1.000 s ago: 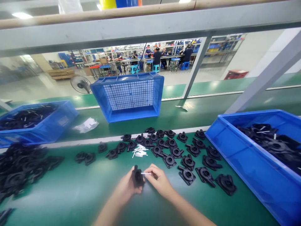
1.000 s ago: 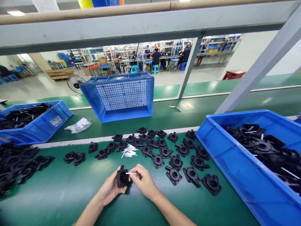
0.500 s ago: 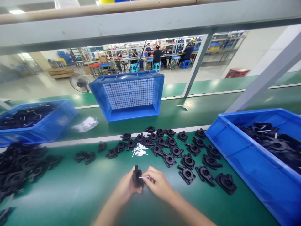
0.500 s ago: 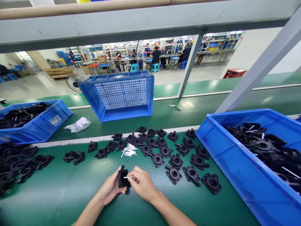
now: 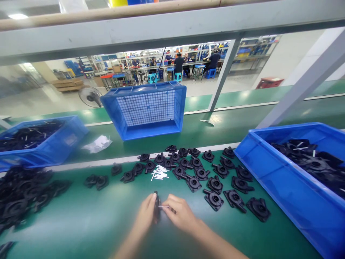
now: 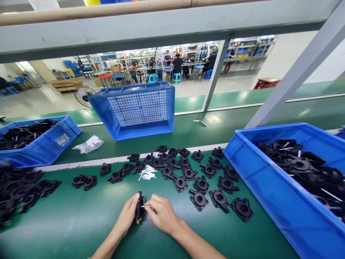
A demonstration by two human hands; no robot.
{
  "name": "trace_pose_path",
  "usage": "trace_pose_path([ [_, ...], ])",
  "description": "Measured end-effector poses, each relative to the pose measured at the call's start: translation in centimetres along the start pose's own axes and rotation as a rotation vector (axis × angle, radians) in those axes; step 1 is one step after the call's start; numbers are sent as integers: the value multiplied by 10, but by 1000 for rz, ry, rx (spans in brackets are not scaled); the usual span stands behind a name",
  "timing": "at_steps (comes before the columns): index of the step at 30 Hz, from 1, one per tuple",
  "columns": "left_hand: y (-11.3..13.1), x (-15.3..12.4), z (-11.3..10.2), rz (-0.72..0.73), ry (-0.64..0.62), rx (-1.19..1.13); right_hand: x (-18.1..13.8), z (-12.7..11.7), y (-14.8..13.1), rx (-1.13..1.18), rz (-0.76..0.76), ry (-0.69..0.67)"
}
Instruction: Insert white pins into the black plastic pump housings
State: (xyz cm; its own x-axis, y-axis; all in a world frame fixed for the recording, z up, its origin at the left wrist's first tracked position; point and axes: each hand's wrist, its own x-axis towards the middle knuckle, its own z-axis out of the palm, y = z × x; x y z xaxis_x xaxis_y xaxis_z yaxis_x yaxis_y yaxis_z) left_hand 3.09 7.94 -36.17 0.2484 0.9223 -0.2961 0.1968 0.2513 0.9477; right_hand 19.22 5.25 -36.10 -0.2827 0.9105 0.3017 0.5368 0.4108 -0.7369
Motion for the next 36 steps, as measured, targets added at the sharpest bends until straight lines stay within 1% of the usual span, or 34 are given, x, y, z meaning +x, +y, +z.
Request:
trace_pose_path([
  [10, 5, -3, 6, -98, -40, -83, 0, 1, -6, 68, 60, 5],
  [15, 7, -7, 5, -27, -8, -27, -3, 6, -7, 96, 73, 37],
  [18, 10, -8, 1, 1, -22, -14, -2, 7, -6, 174, 115, 42],
  [21, 13, -9, -5, 31, -102, -111, 2, 6, -5, 299, 187, 74],
  [24, 17, -8, -8, 5, -201, -291, 6, 3, -5, 389, 242, 94],
  [27, 19, -8, -8, -54, -241, -469, 8, 0, -5, 399, 203, 89],
  [29, 19, -7, -6, -51, -221, -460, 8, -3, -5, 359, 155, 117],
  [32, 20, -5, -4, 34, -102, -307, 6, -6, -5, 268, 124, 171],
  [34, 21, -4, -3, 96, -31, -253, 4, -8, -5, 213, 116, 153],
  [36, 21, -4, -2, 116, -1, -223, 3, -7, -6, 157, 111, 99],
])
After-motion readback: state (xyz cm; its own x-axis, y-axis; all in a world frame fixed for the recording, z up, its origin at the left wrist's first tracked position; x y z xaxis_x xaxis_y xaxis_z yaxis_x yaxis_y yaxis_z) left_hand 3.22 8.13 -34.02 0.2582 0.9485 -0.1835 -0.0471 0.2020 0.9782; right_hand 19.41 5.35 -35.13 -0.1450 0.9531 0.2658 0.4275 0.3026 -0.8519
